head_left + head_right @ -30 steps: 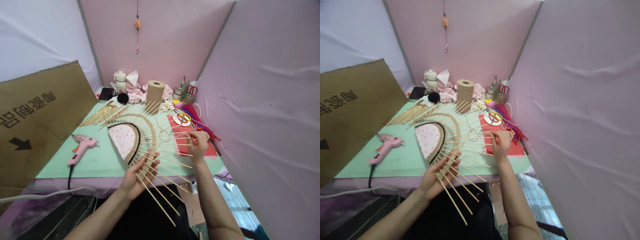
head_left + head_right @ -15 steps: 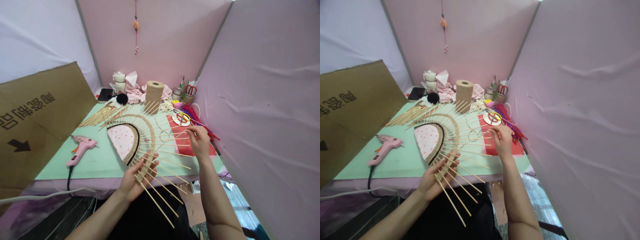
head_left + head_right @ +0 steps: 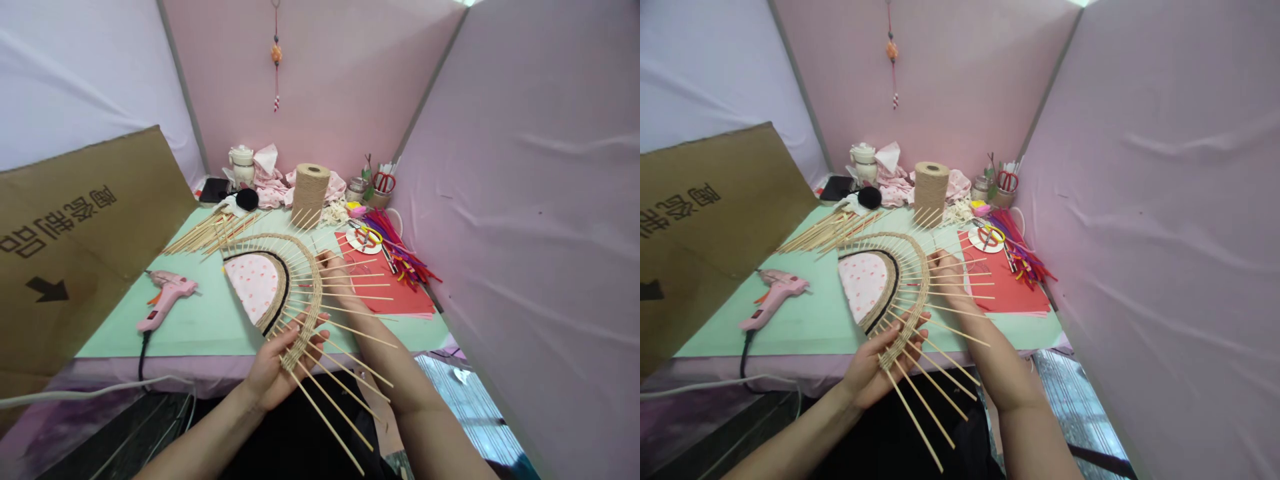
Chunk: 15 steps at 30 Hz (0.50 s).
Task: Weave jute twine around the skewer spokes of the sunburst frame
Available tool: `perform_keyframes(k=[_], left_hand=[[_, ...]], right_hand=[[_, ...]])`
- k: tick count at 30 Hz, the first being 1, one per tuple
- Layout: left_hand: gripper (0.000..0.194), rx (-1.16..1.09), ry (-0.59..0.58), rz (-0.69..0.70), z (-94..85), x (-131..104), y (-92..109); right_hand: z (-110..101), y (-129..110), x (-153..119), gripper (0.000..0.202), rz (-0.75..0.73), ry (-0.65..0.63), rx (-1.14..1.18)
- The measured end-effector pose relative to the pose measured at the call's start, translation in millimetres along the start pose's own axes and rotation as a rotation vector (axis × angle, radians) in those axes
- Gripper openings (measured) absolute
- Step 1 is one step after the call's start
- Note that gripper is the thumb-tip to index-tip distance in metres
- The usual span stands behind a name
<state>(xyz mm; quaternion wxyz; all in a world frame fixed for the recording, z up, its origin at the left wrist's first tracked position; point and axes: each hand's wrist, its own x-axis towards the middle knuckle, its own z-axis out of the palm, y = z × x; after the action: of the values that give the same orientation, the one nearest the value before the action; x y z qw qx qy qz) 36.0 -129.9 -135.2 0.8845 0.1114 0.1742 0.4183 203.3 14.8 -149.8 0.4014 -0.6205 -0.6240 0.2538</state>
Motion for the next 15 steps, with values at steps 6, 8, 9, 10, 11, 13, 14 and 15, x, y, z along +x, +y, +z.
perform_keyframes(k=[6,8,9,10,11,13,14,15], left_hand=[[0.031,-0.017,-0.002,0.023,-2.9,2,2],[0.03,-0.019,-0.013,0.012,-4.4,1,2],[0.03,-0.019,-0.024,0.006,-5.1,0,1],[0.029,-0.018,-0.039,0.0,-5.8,-1,1],[0.029,-0.016,-0.052,-0.006,-6.4,-1,1],[0.028,-0.012,-0.067,-0.013,-7.6,-2,1],[0.028,-0.01,-0.066,-0.015,-8.2,-2,0],[0.028,-0.007,-0.06,-0.017,-8.9,-2,0]], right_hand=[[-5,2,7,0.017,0.018,0.021,0.086],[-6,6,6,0.016,0.001,0.021,0.177],[-8,9,6,0.017,-0.001,0.032,0.2],[-9,11,6,0.018,0.0,0.041,0.21],[-12,13,6,0.019,0.002,0.048,0.213],[-18,17,7,0.022,0.003,0.058,0.222],[-22,20,7,0.023,0.001,0.061,0.224],[-26,22,8,0.024,-0.002,0.065,0.221]])
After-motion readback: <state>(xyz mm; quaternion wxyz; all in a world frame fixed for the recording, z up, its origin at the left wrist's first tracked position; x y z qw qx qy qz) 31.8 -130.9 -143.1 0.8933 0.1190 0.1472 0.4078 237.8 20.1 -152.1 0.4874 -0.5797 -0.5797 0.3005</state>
